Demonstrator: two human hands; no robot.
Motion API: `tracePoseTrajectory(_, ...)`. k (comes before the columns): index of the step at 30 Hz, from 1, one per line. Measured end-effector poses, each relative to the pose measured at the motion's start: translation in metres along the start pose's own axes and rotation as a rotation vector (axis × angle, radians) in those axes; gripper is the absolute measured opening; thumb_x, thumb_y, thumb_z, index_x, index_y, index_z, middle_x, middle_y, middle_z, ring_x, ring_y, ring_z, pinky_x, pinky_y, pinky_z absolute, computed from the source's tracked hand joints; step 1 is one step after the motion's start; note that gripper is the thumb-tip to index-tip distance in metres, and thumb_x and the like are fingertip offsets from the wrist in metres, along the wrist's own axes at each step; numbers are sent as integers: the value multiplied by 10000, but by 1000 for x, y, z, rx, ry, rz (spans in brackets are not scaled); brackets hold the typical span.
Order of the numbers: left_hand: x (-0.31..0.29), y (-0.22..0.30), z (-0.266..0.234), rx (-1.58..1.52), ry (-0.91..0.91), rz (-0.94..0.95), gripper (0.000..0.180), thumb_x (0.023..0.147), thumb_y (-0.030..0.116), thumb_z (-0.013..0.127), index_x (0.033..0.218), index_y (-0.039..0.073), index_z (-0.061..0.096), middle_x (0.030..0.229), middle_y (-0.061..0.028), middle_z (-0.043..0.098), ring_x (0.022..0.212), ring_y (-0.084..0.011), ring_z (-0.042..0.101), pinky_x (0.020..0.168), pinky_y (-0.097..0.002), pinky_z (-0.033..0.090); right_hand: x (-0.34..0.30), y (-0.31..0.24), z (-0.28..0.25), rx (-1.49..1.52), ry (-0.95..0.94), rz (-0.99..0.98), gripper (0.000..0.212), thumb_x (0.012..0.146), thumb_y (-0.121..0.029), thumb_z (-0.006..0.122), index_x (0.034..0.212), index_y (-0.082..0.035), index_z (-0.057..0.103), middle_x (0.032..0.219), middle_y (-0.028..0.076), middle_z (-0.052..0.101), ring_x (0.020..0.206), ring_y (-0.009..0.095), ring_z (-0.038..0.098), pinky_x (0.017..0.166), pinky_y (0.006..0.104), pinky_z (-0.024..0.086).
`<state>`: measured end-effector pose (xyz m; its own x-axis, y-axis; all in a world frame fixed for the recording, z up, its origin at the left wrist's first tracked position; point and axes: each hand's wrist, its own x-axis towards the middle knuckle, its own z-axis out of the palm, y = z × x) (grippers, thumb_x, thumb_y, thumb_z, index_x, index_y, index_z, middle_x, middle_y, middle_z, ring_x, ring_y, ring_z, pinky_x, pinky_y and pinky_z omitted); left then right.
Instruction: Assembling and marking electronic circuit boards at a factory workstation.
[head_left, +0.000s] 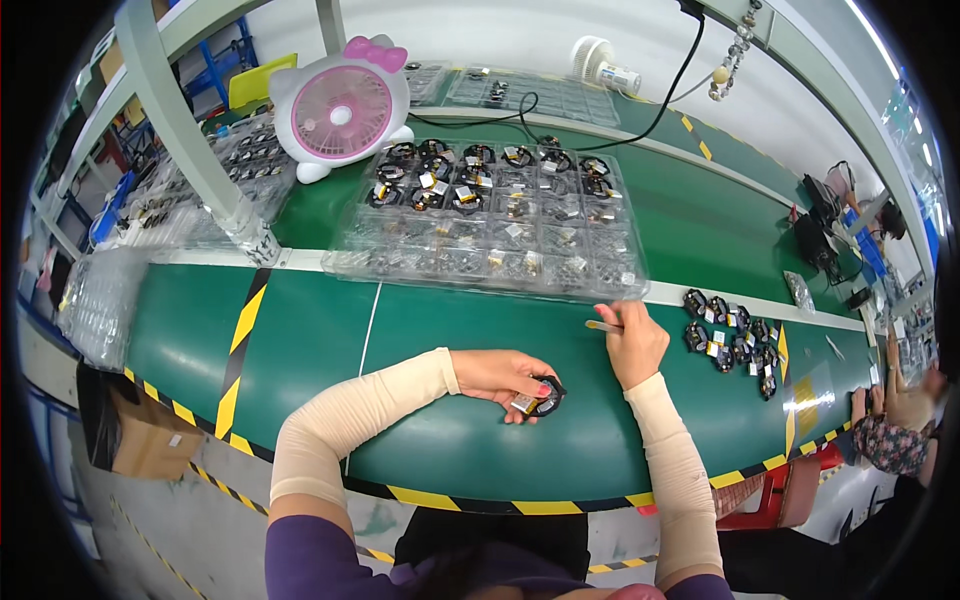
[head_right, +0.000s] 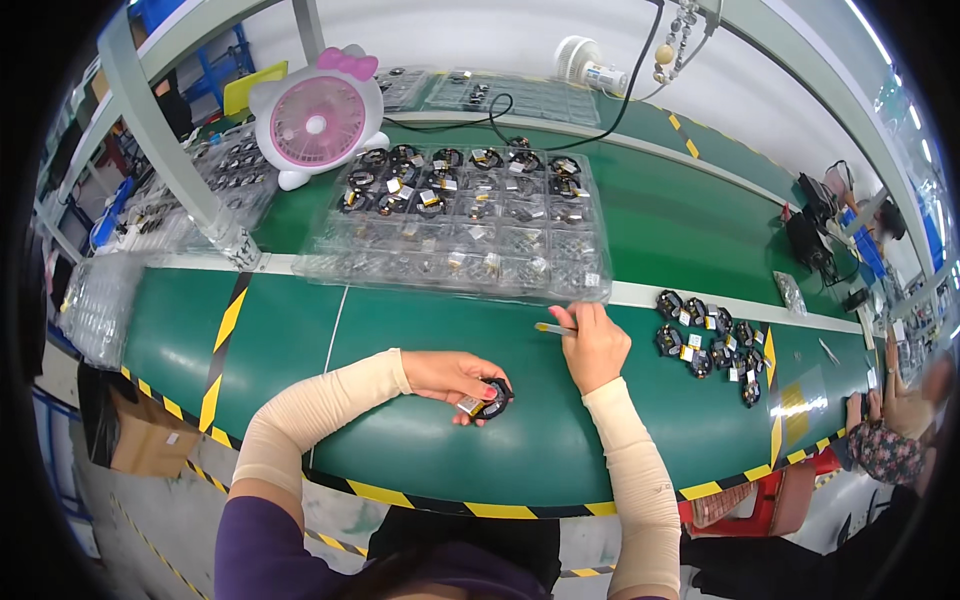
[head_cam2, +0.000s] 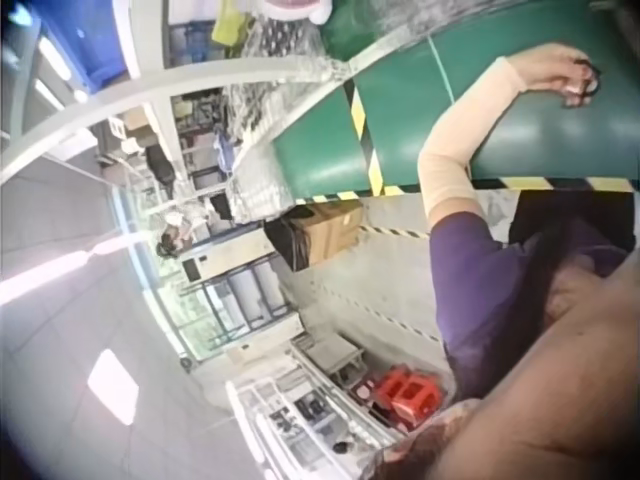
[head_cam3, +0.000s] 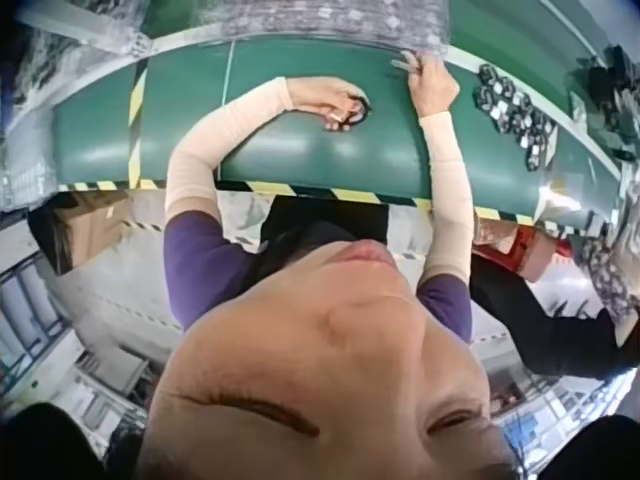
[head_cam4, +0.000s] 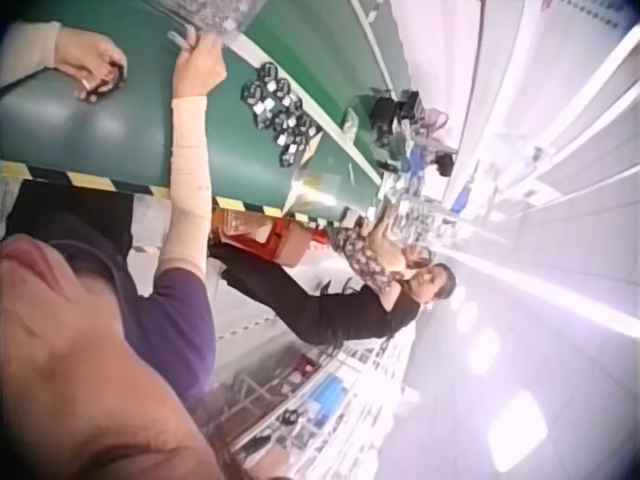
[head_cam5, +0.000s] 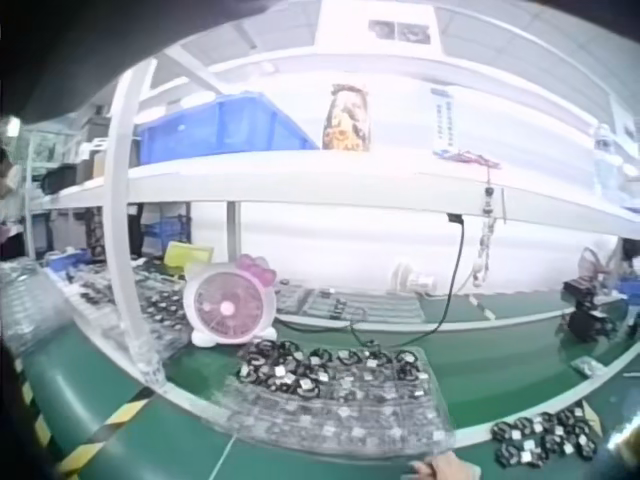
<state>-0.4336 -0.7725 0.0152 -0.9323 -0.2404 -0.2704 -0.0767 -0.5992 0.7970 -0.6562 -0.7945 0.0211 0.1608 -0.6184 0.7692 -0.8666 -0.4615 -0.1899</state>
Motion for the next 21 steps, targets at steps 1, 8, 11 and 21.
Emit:
tracePoseTrajectory(1,2,-2,-2,-23,17,25,302,907,194,514,1151,34,434,918,-82,579,750,-139,606,581,-236,501,-4,1,-2,62,-6,-34,227,696,-183,741,794,-88,561,643,46,540,490,217,536,426,319,408)
tracePoseTrajectory(8,10,1,2,-251,225,212,274,877,87,493,1136,25,427,1032,-122,543,905,-209,587,775,-347,503,-30,-38,-23,324,-106,-259,300,715,-353,674,917,-141,610,628,17,490,490,184,533,430,304,421)
tracePoseTrajectory(11,8,-11,-3,-317,378,392,230,868,38,459,1097,17,442,1084,-158,534,968,-249,566,842,-403,488,-33,-43,-22,339,-114,-307,348,703,-380,671,961,-156,603,686,11,510,501,170,544,440,300,434)
tracePoseTrajectory(21,18,2,14,-201,486,386,335,867,41,461,1197,12,417,1089,-144,536,956,-248,567,782,-381,518,-43,-40,-16,273,-206,-265,307,707,-105,619,998,-85,522,716,50,527,546,194,583,448,315,450)
